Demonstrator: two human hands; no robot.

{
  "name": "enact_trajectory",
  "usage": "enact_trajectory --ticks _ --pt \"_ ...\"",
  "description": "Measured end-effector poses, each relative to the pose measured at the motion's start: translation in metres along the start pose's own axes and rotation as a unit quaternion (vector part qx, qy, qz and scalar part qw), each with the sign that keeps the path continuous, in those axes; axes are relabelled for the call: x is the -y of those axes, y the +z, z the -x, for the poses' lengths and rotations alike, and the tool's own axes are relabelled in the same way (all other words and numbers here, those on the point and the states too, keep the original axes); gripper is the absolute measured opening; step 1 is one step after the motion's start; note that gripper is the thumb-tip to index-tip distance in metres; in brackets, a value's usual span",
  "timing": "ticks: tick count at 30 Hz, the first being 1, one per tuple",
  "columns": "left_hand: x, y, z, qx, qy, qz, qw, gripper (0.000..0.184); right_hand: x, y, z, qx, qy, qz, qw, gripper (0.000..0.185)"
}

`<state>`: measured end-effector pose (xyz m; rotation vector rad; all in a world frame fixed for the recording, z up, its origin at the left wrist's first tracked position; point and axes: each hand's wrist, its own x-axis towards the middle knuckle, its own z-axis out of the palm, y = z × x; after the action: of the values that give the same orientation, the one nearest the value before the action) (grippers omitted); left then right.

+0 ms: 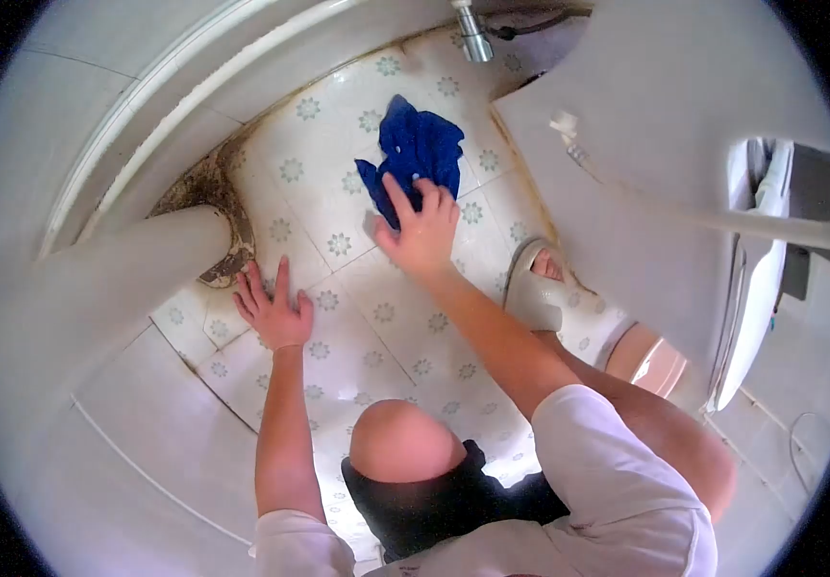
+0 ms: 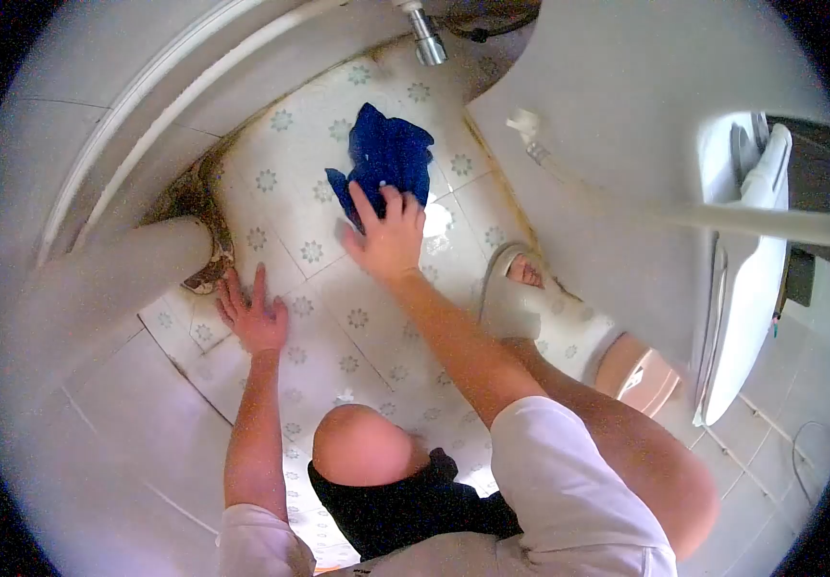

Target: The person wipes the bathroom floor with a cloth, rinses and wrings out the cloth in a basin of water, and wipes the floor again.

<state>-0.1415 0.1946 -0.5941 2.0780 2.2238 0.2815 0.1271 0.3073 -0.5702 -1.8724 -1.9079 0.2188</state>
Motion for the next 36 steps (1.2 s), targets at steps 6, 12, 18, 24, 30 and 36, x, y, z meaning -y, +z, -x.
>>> enact_trajectory --ticks 6,12,18,24,30,36 --pt "-0.004 0.001 -0.001 0.007 -0.003 -0.022 1.000 0.071 -0.004 0.009 -0.047 0.041 0.053 0.075 0.995 0.087" --pt "-0.001 0.005 0.003 0.006 0.004 -0.036 0.999 0.072 -0.040 0.012 -0.011 0.023 -0.004 0.075 0.997 0.058" --pt "0.001 0.006 0.005 -0.004 0.022 -0.050 0.999 0.072 -0.087 -0.024 0.055 -0.002 0.053 0.129 0.990 0.058" --pt "0.002 0.007 0.009 -0.002 0.025 -0.056 0.998 0.072 -0.141 -0.070 0.134 0.017 0.152 0.185 0.971 0.060" --pt "0.001 0.006 0.008 0.017 0.023 -0.080 0.996 0.072 -0.174 -0.095 0.205 -0.016 0.280 0.212 0.936 0.059" --pt "0.003 0.010 0.010 0.004 0.025 -0.082 0.996 0.072 -0.166 -0.085 0.217 -0.084 0.297 0.196 0.931 0.057"
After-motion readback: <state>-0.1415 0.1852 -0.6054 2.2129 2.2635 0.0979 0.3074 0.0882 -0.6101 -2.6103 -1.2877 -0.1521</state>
